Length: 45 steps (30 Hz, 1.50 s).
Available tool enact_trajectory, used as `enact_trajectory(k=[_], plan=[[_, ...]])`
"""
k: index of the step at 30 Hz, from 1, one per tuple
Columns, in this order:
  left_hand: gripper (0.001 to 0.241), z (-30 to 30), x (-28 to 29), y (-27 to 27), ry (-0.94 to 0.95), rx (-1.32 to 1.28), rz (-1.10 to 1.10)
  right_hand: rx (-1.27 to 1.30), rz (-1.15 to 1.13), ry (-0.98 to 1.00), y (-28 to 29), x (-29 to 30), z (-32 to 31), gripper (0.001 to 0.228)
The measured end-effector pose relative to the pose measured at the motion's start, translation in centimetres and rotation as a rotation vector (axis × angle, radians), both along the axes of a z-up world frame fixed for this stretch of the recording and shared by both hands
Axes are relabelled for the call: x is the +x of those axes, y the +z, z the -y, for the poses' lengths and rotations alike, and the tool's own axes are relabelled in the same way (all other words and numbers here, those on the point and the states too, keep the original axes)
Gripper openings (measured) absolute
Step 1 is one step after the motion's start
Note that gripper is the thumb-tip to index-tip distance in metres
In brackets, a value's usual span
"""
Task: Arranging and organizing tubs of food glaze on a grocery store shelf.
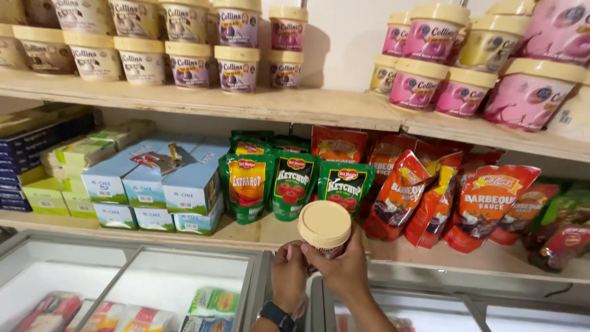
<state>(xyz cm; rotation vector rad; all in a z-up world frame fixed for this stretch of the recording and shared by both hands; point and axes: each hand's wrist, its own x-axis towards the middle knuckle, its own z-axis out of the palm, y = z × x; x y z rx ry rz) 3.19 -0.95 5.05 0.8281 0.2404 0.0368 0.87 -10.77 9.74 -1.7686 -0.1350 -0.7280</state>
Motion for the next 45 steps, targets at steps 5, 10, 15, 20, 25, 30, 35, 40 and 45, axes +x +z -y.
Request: enact_trajectory(k=[5,10,15,20,25,30,35,40,45], plan=[[0.021,0.2,1.9,5.4,0.007,0.024,0.156,0.101,0.141,0.085,6.8,1.6,0.3,0.071],[0.02,0.1,2.9,11.5,-0.01,0.086,0.247,0.095,0.082,-0.001,13.4,1.5,-0.3,0.075],[0.025,0.3,3.2,16.2,0.065,0.121,0.341,0.023,0.234,-0.069,16.7,2.1,-0.4,0.072],[0.021,0.4,4.5,19.2,0.183,0.23,0.517,0.02,0.284,-0.071,20.2,2.9,-0.1,0.069],[0.016,-0.2,4.4,23.3,0.257,0.35,0.69,-0.014,0.35,-0.074,24.2,4.3,0.2,0.066],[0.011,-0.3,6.5,25.4,0.599,0.79,0.952,-0.125,0.079,-0.177,27.2,5.2,0.0,0.071],[0.009,-0.9,9.6,25.6,0.713,1.159,1.05,-0.264,0.04,-0.282,27.6,8.5,1.3,0.085],[0.021,-1.6,11.0,25.0,0.737,1.525,0.905,-0.318,-0.082,-0.253,28.1,10.5,2.6,0.092],[0.022,-1.2,11.9,24.0,0.919,1.458,0.987,-0.589,-0.06,-0.301,28.6,12.8,3.8,0.101]])
